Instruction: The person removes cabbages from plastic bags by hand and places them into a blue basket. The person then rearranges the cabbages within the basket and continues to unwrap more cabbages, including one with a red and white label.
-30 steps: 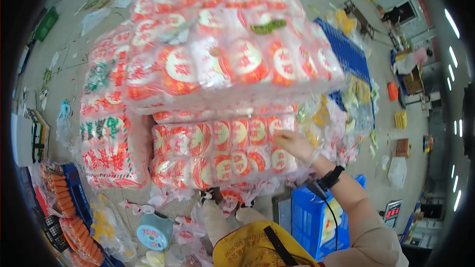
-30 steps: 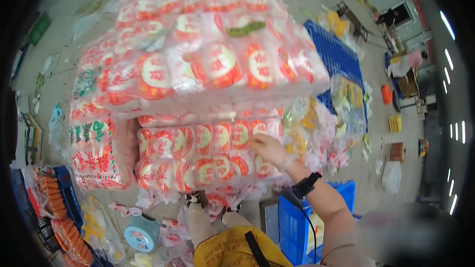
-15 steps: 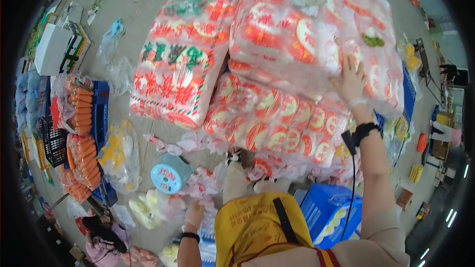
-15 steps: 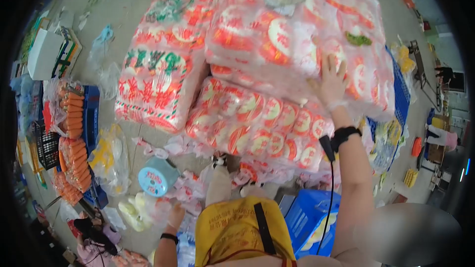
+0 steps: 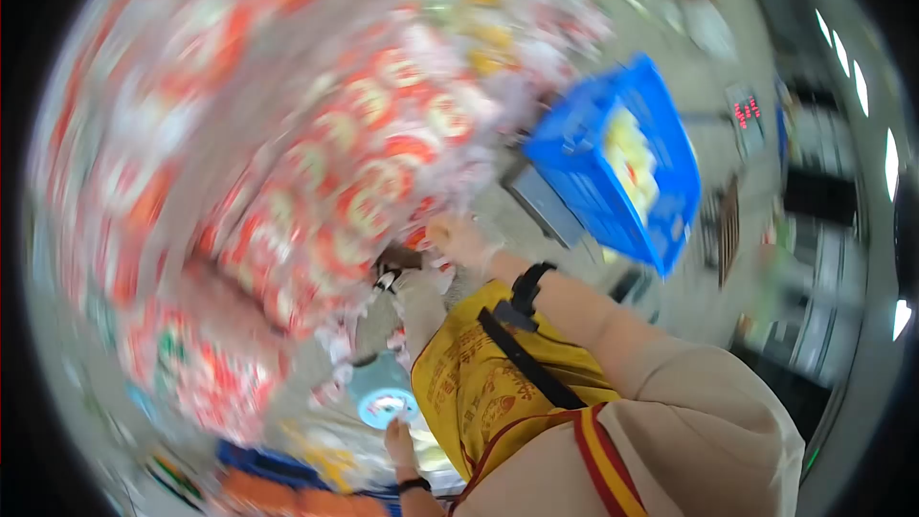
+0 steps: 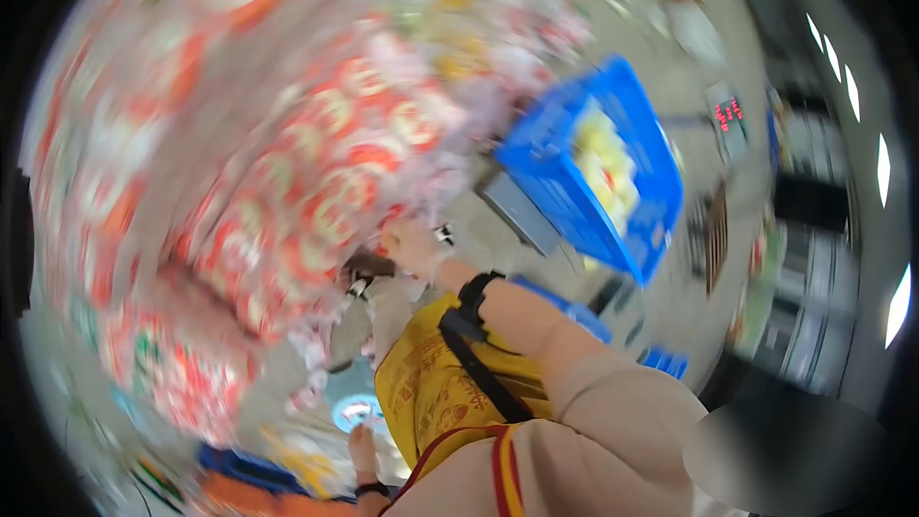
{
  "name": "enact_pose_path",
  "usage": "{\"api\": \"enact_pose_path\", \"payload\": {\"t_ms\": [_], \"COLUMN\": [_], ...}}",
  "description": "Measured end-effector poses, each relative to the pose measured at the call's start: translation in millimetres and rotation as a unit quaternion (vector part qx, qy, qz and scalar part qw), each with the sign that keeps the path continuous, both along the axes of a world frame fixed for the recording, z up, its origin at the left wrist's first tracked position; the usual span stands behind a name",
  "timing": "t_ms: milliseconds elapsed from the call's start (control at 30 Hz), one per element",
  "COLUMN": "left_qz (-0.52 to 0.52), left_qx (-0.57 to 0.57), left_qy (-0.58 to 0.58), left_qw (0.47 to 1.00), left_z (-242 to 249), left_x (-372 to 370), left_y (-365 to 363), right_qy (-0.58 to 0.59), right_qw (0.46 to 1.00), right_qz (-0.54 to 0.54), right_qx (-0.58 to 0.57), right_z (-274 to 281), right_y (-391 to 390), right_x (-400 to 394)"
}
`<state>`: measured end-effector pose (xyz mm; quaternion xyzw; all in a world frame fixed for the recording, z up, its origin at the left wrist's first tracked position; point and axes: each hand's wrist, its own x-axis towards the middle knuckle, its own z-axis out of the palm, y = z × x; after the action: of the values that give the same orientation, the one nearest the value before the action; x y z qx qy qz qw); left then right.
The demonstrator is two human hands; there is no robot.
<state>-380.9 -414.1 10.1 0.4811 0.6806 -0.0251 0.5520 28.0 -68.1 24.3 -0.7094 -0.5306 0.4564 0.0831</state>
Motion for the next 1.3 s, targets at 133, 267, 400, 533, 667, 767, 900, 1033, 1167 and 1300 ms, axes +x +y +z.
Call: {"api": "enact_pose_path", "payload": {"t_ms": [133,267,400,533,667,767,900,1033,1167,1300], "left_qz": [-0.004,-0.122,-0.270,-0.410,-0.504,-0.546,-0.619,-0.741,-0.457,-0.551], "left_qx": [-0.159,-0.165,-0.073,-0.044,-0.042,-0.054,0.021,0.035,-0.134,-0.172], "left_qy": [0.072,0.108,0.155,0.200,0.217,0.199,0.163,0.155,0.116,0.175], "left_qw": [0.985,0.973,0.948,0.889,0.835,0.812,0.768,0.653,0.872,0.797], "left_z": [11.2,43.0,-15.1,36.2,39.5,7.2,39.2,55.5,35.1,53.2], "left_x": [-27.1,-19.9,-88.1,4.7,43.3,38.9,108.4,165.5,173.8,232.7], "left_y": [59.2,124.6,146.5,197.3,216.9,241.6,260.8,285.2,317.6,351.2], "right_qy": [-0.025,-0.200,-0.161,-0.135,-0.040,-0.037,-0.046,-0.051,0.087,-0.011], "right_qw": [0.945,0.972,0.967,0.960,0.920,0.894,0.927,0.883,0.821,0.837], "right_qz": [-0.308,-0.053,-0.005,-0.177,-0.269,-0.305,-0.259,-0.386,-0.446,-0.486], "right_qx": [-0.102,-0.113,-0.197,-0.171,-0.281,-0.326,-0.266,-0.263,-0.345,-0.252], "right_z": [-17.2,-47.3,-45.6,-63.2,-51.1,-19.2,-7.2,0.3,23.0,20.6], "right_y": [-130.9,-239.9,-301.9,-387.4,-447.9,-482.1,-536.4,-568.0,-581.6,-589.2], "right_x": [62.4,99.7,103.8,71.2,66.1,84.7,92.4,71.6,32.3,-44.4]}}
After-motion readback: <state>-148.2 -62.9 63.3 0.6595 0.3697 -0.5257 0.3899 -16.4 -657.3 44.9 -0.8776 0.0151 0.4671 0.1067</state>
